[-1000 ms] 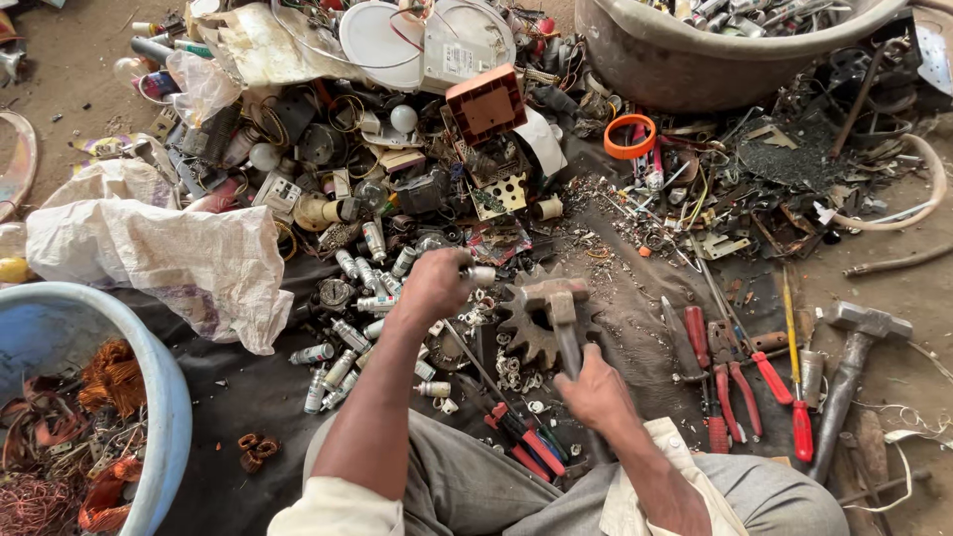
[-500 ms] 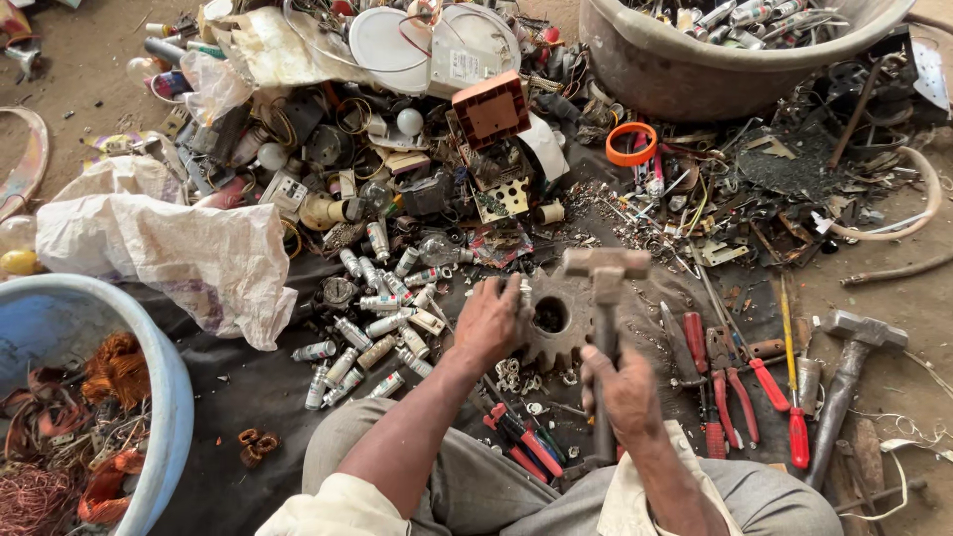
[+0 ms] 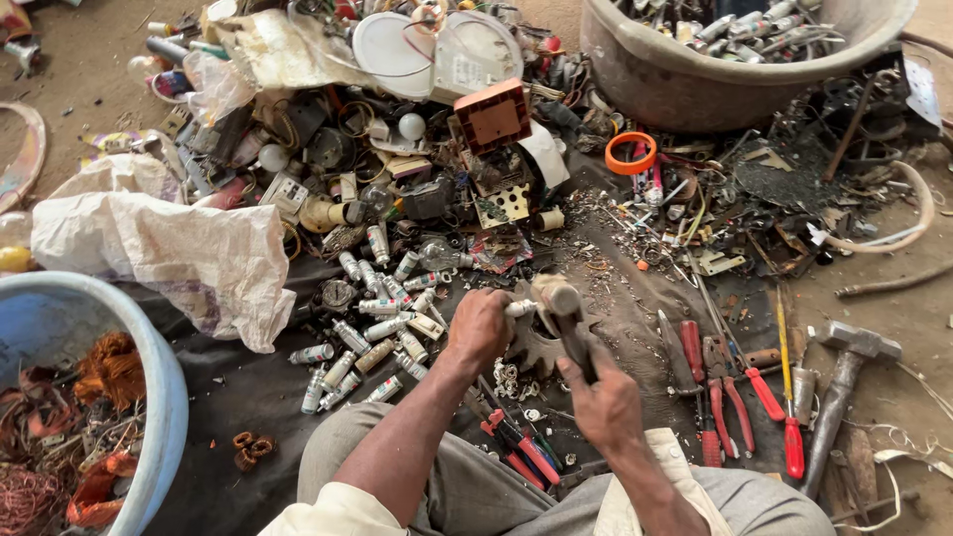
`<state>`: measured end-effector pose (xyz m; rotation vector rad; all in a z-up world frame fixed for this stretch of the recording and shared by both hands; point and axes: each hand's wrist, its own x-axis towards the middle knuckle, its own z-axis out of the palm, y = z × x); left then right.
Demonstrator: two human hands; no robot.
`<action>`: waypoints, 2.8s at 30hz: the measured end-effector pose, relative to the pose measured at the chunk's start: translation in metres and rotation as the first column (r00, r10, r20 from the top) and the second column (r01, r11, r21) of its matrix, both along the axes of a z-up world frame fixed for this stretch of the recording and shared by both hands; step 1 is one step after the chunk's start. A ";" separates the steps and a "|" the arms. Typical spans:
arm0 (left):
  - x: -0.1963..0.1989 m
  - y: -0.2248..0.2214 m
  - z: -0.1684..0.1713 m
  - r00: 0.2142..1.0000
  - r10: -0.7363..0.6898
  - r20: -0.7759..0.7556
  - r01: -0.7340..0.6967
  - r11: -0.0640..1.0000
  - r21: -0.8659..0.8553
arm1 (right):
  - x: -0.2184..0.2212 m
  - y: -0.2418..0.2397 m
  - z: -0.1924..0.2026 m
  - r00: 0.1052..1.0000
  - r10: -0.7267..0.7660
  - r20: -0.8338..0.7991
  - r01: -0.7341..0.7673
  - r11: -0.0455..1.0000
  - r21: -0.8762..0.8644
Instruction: The person uses a hammer and a metal pin to drive out a component from a gear-like metal part, then manually separates small plastic or metal pieces.
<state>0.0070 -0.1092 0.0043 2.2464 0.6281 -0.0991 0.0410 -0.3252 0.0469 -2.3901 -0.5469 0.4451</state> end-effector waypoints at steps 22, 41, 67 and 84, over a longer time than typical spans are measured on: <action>-0.003 0.006 0.014 0.996 0.079 0.050 -0.074 0.993 -0.094 | 0.003 -0.014 0.033 0.574 0.050 0.817 -0.414 0.879 0.237; 0.005 0.011 -0.020 0.995 0.096 -0.015 -0.097 0.984 -0.147 | 0.006 0.009 -0.020 0.982 0.059 0.179 -0.075 0.994 0.084; 0.006 0.011 0.004 0.994 0.037 -0.101 -0.048 0.993 -0.108 | 0.000 -0.020 0.000 0.993 -0.073 0.097 -0.019 0.692 0.721; 0.002 0.007 0.003 0.993 -0.008 -0.120 0.000 0.998 -0.069 | 0.011 0.020 -0.036 0.974 -0.032 -0.225 -0.004 0.987 -0.160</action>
